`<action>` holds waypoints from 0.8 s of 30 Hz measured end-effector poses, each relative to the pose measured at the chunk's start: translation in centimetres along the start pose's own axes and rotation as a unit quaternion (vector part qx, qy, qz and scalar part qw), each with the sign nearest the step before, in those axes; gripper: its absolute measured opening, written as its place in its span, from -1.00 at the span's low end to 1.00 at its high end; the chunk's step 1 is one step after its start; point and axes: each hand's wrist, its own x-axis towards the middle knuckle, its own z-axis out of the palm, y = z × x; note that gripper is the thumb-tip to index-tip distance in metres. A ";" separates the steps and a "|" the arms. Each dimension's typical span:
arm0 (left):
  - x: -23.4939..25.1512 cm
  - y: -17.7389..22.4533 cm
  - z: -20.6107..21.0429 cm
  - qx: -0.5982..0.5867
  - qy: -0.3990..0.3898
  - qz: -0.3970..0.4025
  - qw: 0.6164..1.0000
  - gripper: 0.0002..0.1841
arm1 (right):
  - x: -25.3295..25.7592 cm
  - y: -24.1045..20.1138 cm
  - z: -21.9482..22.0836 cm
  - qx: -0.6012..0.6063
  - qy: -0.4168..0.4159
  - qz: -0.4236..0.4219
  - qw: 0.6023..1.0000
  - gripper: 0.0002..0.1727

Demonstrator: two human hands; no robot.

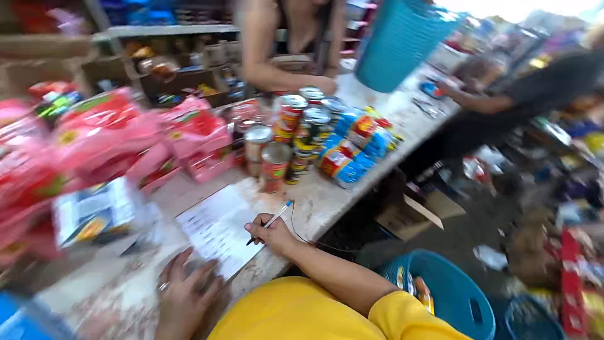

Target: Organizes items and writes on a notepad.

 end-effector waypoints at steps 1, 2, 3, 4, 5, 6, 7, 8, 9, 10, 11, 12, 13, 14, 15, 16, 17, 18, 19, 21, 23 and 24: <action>0.1 0.2 -0.5 -0.010 -0.017 0.004 1.000 -0.58 | -1.2 -0.6 -1.8 0.031 0.071 -0.011 0.997 -0.80; 0.2 0.4 -0.8 -0.020 -0.035 0.005 0.999 -0.58 | -2.7 -1.3 -4.0 0.041 0.161 -0.019 0.986 -0.80; 0.3 0.7 -0.9 -0.019 -0.047 0.006 0.999 -0.58 | -4.5 -1.8 -6.5 0.039 0.265 -0.017 0.963 -0.77; 0.4 1.0 -0.9 -0.008 -0.054 0.005 0.998 -0.58 | -6.7 -2.0 -9.4 0.028 0.366 -0.008 0.930 -0.72; 0.6 1.4 -0.8 0.001 -0.060 0.002 0.998 -0.58 | -9.2 -1.8 -12.4 0.015 0.447 0.010 0.894 -0.68; 0.8 2.0 -0.7 0.006 -0.067 -0.004 0.998 -0.58 | -12.0 -1.4 -15.4 0.006 0.504 0.035 0.863 -0.61; 0.7 2.5 -0.6 0.007 -0.069 -0.005 0.998 -0.58 | -14.7 -0.4 -18.1 -0.001 0.551 0.055 0.833 -0.54; 0.6 2.9 -0.4 0.001 -0.065 0.001 0.998 -0.57 | -17.1 1.1 -20.5 0.003 0.594 0.069 0.802 -0.50; 0.6 3.1 0.1 0.001 -0.051 0.016 0.999 -0.56 | -19.4 2.3 -22.4 0.012 0.626 0.078 0.775 -0.47; 0.7 3.2 0.9 -0.001 -0.032 0.032 0.999 -0.54 | -21.2 3.1 -23.8 0.024 0.653 0.080 0.752 -0.47; 0.9 3.2 1.7 0.002 -0.009 0.045 0.999 -0.51 | -22.6 3.5 -24.6 0.034 0.675 0.079 0.733 -0.50; 1.0 3.1 2.2 0.005 0.011 0.047 0.999 -0.48 | -23.4 3.7 -24.7 0.040 0.682 0.079 0.726 -0.53; 1.0 2.9 2.5 0.004 0.025 0.038 0.999 -0.46 | -23.6 3.7 -24.3 0.044 0.677 0.077 0.731 -0.56; 1.0 2.8 2.6 -0.004 0.034 0.022 0.999 -0.44 | -23.0 3.7 -23.7 0.042 0.664 0.069 0.744 -0.59; 1.1 2.8 2.7 -0.016 0.041 0.005 0.999 -0.44 | -21.6 3.4 -22.9 0.034 0.634 0.059 0.770 -0.62; 1.3 2.9 2.7 -0.027 0.047 -0.007 0.998 -0.46 | -19.7 2.7 -21.8 0.023 0.590 0.045 0.806 -0.64; 1.5 3.1 2.5 -0.033 0.050 -0.019 0.998 -0.47 | -17.6 1.7 -20.5 0.007 0.526 0.028 0.850 -0.68; 1.5 3.5 2.5 -0.034 0.056 -0.031 0.997 -0.49 | -15.6 0.5 -18.9 -0.010 0.448 0.012 0.894 -0.72; 1.4 3.8 2.6 -0.030 0.067 -0.044 0.996 -0.51 | -13.9 -0.5 -17.2 -0.029 0.358 -0.004 0.933 -0.74; 1.1 4.4 2.7 -0.018 0.087 -0.070 0.994 -0.57 | -10.6 -2.3 -13.6 -0.078 0.166 -0.036 0.982 -0.77; 0.7 5.2 3.0 -0.006 0.096 -0.084 0.992 -0.63 | -7.8 -3.2 -10.6 -0.111 0.024 -0.062 0.992 -0.77; 0.1 5.7 3.2 0.003 0.094 -0.081 0.992 -0.63 | -6.8 -3.1 -9.4 -0.115 -0.020 -0.062 0.991 -0.76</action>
